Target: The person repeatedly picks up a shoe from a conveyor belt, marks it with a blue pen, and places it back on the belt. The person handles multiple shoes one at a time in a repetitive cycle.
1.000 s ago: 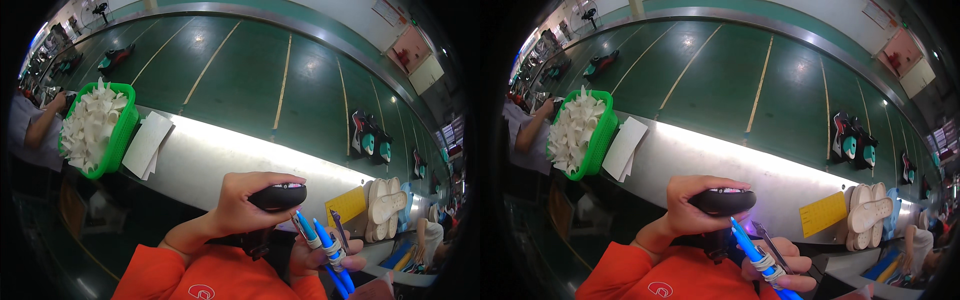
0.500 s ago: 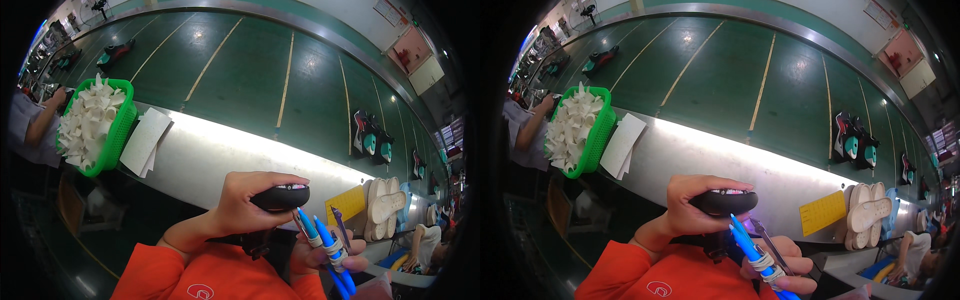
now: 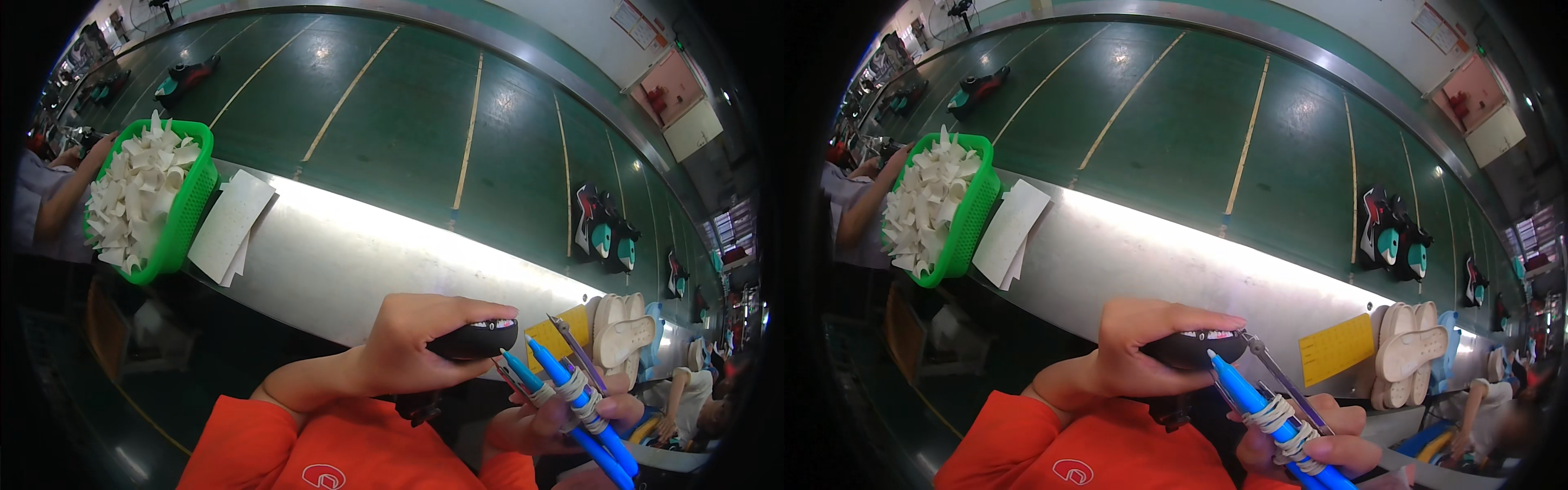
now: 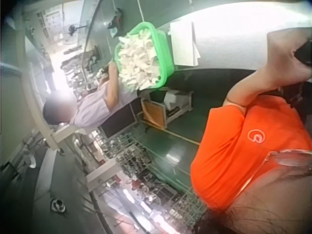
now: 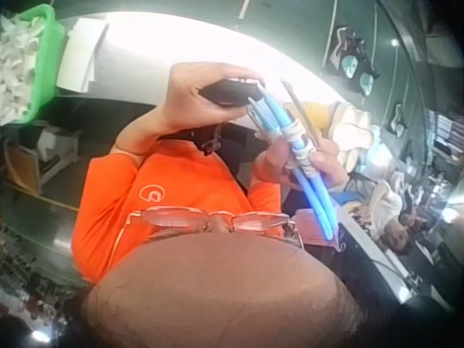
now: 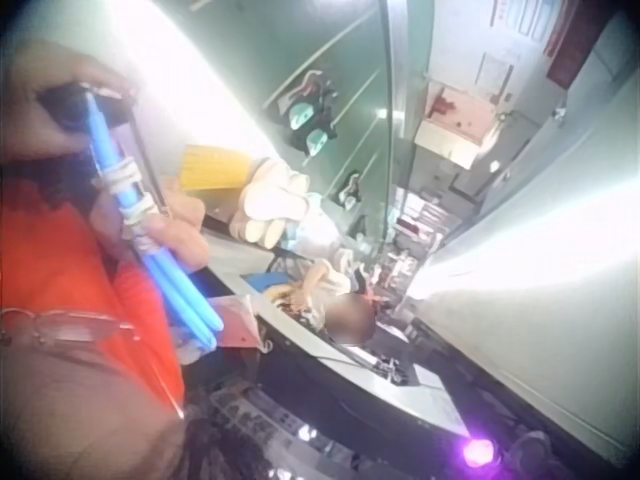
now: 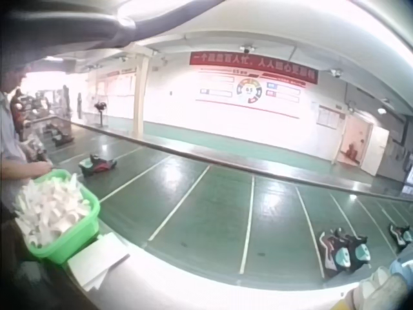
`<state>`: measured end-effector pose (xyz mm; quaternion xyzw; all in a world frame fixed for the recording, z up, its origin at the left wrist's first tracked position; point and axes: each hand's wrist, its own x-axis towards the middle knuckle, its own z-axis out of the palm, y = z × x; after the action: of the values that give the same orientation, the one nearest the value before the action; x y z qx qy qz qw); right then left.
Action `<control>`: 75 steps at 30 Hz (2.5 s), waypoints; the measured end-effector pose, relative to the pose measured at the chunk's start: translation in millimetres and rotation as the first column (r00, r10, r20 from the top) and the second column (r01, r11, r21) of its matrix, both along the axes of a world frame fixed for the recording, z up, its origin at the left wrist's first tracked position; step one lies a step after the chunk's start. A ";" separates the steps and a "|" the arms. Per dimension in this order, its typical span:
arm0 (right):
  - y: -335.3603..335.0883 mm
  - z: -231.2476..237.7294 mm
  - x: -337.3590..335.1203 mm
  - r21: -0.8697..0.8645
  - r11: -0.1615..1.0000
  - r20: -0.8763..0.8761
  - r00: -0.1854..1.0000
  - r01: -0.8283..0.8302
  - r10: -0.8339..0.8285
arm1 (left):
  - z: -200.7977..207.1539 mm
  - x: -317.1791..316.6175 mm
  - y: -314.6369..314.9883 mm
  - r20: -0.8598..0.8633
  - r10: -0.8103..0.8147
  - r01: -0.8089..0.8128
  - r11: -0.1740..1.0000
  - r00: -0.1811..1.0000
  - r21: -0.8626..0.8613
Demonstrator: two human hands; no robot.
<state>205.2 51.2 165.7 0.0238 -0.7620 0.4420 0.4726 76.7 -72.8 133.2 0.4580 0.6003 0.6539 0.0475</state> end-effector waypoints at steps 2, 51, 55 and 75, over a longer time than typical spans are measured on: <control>-9.4 -1.8 -8.7 0.008 0.968 -0.060 0.966 0.252 -0.251 | -1.4 0.6 2.0 -0.012 0.005 -0.005 1.000 1.000 0.021; 19.5 -111.1 39.6 -0.843 0.502 0.240 0.970 0.193 0.031 | -120.2 24.9 -40.0 -0.278 0.306 -0.334 0.941 0.910 -0.058; 24.3 -103.6 37.0 -0.873 0.466 0.206 0.975 0.146 0.080 | -165.6 46.5 -43.6 -0.977 0.165 -0.291 0.949 0.135 0.120; -18.9 -23.2 37.2 -0.540 0.825 -0.217 0.975 -0.164 0.052 | 7.3 17.8 -39.0 -0.197 -0.108 0.067 0.977 0.975 -0.205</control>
<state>242.4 32.3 142.5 -0.0281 -0.5489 0.6657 0.5048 94.5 -111.8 140.5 0.5426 0.6428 0.5375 0.0589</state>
